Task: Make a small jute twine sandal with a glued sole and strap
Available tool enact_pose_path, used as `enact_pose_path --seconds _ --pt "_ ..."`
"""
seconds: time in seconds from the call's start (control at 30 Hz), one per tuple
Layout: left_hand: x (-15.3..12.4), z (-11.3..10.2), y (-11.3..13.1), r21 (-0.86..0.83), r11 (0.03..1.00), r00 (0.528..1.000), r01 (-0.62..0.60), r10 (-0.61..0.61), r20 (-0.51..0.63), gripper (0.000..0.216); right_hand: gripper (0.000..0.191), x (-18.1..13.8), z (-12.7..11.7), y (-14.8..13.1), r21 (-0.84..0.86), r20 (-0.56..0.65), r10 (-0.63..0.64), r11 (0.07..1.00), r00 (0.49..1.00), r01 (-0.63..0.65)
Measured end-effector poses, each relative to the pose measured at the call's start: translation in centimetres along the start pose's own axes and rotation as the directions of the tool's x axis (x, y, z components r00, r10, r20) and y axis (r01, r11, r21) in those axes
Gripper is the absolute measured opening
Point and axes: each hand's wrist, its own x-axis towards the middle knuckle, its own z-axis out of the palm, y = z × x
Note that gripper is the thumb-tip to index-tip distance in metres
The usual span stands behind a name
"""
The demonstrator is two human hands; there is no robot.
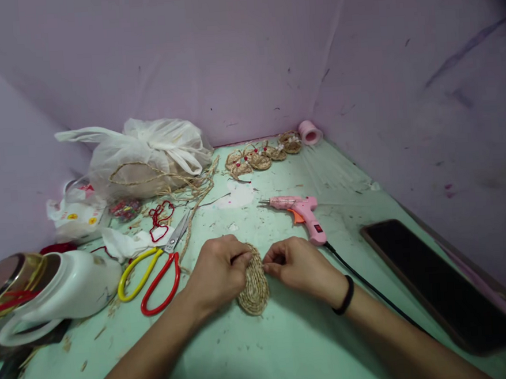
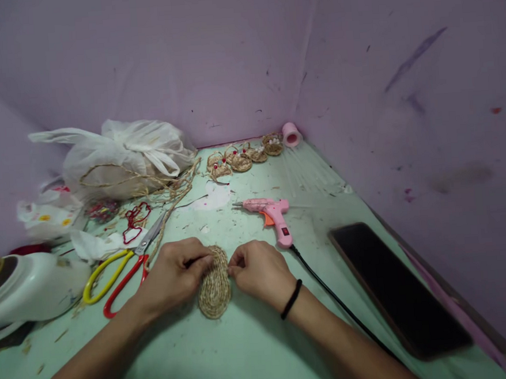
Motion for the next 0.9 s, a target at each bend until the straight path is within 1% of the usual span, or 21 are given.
enact_pose_path --seconds 0.1,0.2,0.4,0.47,0.6,0.77,0.9 --pt "1.3 0.4 -0.1 -0.012 1.000 0.995 0.021 -0.020 0.093 0.022 0.013 -0.1 -0.1 -0.1 -0.014 0.000 0.011 1.000 1.000 -0.011" --pt "1.7 0.9 -0.4 -0.003 1.000 0.991 0.028 -0.027 0.132 0.021 0.012 -0.1 -0.1 -0.2 -0.023 -0.014 0.012 1.000 1.000 -0.013" --pt "1.5 1.1 -1.0 0.017 0.999 0.990 -0.034 0.031 0.139 0.023 0.010 0.0 -0.1 -0.3 -0.048 -0.025 0.025 0.999 0.999 -0.026" --pt "1.4 1.1 -1.2 0.035 0.999 0.990 -0.039 0.034 0.134 0.022 0.010 0.0 0.0 -0.3 -0.041 -0.020 0.028 0.999 0.999 -0.029" --pt "1.4 1.1 -1.5 0.017 1.000 0.993 0.019 -0.020 0.113 0.020 0.010 0.0 0.0 -0.4 -0.033 -0.026 0.031 0.999 0.999 -0.032" --pt "1.5 1.0 -1.7 -0.031 0.999 0.990 0.033 -0.028 0.135 0.018 0.010 -0.1 -0.1 -0.5 -0.026 -0.024 0.041 0.999 0.999 -0.042" --pt "1.6 1.0 -1.7 -0.097 0.991 0.987 0.093 -0.079 0.141 0.019 0.011 0.2 -0.1 -0.1 0.013 -0.007 0.040 0.999 0.999 -0.040"
